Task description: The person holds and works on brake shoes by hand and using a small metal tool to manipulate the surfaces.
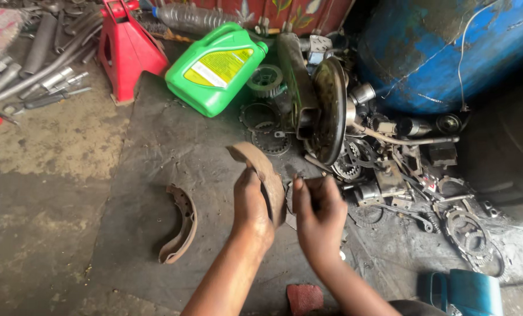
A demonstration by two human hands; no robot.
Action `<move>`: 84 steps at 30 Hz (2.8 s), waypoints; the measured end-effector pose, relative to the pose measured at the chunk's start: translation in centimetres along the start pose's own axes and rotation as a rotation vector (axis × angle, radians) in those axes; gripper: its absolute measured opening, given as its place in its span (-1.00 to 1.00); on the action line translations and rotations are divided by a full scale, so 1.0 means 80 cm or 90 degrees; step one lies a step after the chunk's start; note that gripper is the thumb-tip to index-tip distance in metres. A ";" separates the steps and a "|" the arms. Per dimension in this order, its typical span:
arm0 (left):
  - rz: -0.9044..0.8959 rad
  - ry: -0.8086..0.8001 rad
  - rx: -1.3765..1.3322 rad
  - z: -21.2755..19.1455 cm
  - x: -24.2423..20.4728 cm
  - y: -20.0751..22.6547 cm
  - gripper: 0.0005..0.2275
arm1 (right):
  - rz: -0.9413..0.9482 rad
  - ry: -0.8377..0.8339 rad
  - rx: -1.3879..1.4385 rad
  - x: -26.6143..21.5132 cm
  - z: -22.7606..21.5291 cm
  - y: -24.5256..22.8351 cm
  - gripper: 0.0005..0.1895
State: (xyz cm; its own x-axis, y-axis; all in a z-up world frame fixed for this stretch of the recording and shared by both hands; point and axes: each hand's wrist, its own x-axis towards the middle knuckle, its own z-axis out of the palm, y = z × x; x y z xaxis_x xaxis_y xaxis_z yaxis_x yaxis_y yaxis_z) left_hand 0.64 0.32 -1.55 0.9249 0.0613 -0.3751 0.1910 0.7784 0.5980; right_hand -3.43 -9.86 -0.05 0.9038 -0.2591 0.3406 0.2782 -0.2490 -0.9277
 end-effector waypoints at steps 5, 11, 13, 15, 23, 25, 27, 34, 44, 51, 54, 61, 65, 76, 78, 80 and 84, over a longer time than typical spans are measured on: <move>-0.070 0.056 0.034 0.000 -0.008 0.018 -0.68 | -0.074 -0.054 -0.090 -0.007 0.005 -0.004 -0.83; 0.001 -0.036 0.172 -0.006 -0.007 -0.018 -0.66 | -0.078 -0.046 -0.092 -0.005 0.003 0.002 -0.86; -0.010 -0.060 0.106 -0.002 -0.013 -0.032 -0.69 | -0.076 -0.025 -0.074 -0.013 -0.001 0.009 -0.85; -0.021 -0.024 0.145 -0.008 -0.010 -0.026 -0.69 | -0.021 -0.026 -0.035 -0.028 0.001 0.014 -0.81; 0.068 -0.012 0.219 -0.007 -0.010 -0.043 -0.68 | 0.072 -0.047 0.068 0.001 -0.007 0.029 -0.80; 0.124 -0.034 0.281 -0.002 -0.013 -0.047 -0.63 | 0.040 -0.019 0.061 -0.018 -0.008 0.032 -0.75; 0.043 0.030 0.285 0.001 -0.007 -0.024 -0.63 | 0.049 -0.014 0.064 -0.022 0.000 0.034 -0.75; 0.107 -0.002 0.353 0.004 -0.023 -0.033 -0.65 | 0.061 -0.018 0.057 0.003 0.001 0.047 -0.79; 0.037 0.060 0.224 -0.005 -0.019 -0.026 -0.63 | 0.059 -0.041 0.058 -0.010 0.004 0.048 -0.80; 0.083 0.067 0.288 -0.009 0.005 -0.044 -0.75 | 0.157 -0.011 0.091 -0.018 -0.014 0.046 -0.81; 0.059 0.090 0.225 -0.011 -0.006 -0.043 -0.66 | 0.187 -0.080 0.204 -0.027 0.002 0.055 -0.78; 0.004 0.117 0.267 -0.015 -0.003 -0.057 -0.63 | 0.149 -0.059 0.129 -0.032 -0.001 0.045 -0.81; 0.049 0.081 0.190 -0.033 0.009 -0.050 -0.68 | 0.049 -0.090 -0.013 -0.043 0.007 0.034 -0.82; 0.024 0.100 0.147 -0.006 0.001 -0.023 -0.71 | -0.010 -0.127 -0.102 -0.013 -0.003 0.007 -0.83; 0.035 0.086 0.141 -0.011 0.003 -0.025 -0.70 | -0.008 -0.129 -0.095 -0.015 0.000 0.006 -0.82; 0.035 0.083 0.138 -0.013 0.006 -0.028 -0.69 | -0.024 -0.122 -0.099 -0.016 0.001 0.006 -0.84; 0.013 0.104 0.159 -0.012 0.004 -0.023 -0.69 | -0.012 -0.121 -0.087 -0.016 0.000 0.012 -0.84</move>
State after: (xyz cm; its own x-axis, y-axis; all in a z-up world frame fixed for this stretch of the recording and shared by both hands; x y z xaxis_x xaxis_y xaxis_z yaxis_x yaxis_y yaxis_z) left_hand 0.27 -0.52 -3.42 0.8680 0.1912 -0.4582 0.2661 0.5999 0.7545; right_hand -4.29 -9.77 -1.35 0.9477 -0.0756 0.3102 0.2603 -0.3794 -0.8879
